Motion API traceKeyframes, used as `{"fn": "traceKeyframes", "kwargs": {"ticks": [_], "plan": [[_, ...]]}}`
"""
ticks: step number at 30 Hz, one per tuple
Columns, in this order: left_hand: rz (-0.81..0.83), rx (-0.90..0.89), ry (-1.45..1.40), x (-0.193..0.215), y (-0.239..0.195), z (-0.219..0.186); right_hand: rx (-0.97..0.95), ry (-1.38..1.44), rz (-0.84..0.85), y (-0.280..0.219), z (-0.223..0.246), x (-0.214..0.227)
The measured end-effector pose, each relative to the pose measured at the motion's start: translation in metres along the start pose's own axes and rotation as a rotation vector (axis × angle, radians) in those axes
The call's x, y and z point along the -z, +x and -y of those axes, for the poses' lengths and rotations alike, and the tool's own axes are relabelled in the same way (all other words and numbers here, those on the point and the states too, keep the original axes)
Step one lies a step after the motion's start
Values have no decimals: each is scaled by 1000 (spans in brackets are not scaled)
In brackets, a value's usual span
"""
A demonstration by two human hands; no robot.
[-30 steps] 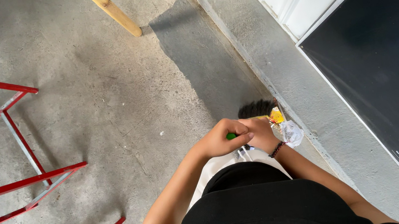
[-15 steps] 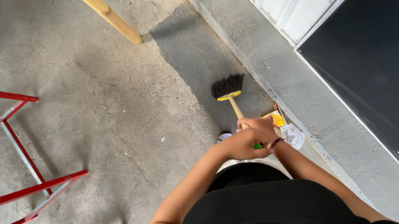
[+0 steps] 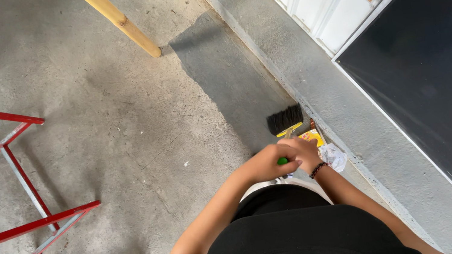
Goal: The person sweeps debris from a concrete floor in a dining area using a hand brush and a metal dustpan, collecting it into the pan.
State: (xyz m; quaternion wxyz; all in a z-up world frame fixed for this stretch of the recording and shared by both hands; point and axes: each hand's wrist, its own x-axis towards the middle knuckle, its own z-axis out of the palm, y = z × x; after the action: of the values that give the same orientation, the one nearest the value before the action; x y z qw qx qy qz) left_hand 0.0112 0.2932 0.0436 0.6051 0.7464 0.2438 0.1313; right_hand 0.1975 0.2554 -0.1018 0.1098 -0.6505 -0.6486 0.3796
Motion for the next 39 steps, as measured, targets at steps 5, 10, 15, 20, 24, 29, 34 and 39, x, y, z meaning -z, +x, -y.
{"fn": "traceKeyframes", "kwargs": {"ticks": [5, 10, 15, 20, 24, 29, 34, 39], "plan": [[-67, -156, 49, 39, -15, -43, 164, -105, -133, 7, 37, 14], [-75, -249, 79, 62, -29, -73, 225, -113, -247, 6, 55, 12], [-16, -338, 85, 77, -30, -88, 234, -125, -283, -4, 72, 14], [101, -405, 1, 89, -24, -95, 135, 113, -306, -25, 95, 21], [275, -468, -159, 97, -9, -95, -112, 229, -315, -50, 106, 15], [623, -329, -282, 91, 27, -91, -290, 230, -486, -80, 94, -4], [1055, -201, -504, 51, 68, -75, -436, 201, -606, -116, 80, -33], [1303, -42, -450, -11, 99, -73, -633, 209, -754, -159, 57, -51]]}}
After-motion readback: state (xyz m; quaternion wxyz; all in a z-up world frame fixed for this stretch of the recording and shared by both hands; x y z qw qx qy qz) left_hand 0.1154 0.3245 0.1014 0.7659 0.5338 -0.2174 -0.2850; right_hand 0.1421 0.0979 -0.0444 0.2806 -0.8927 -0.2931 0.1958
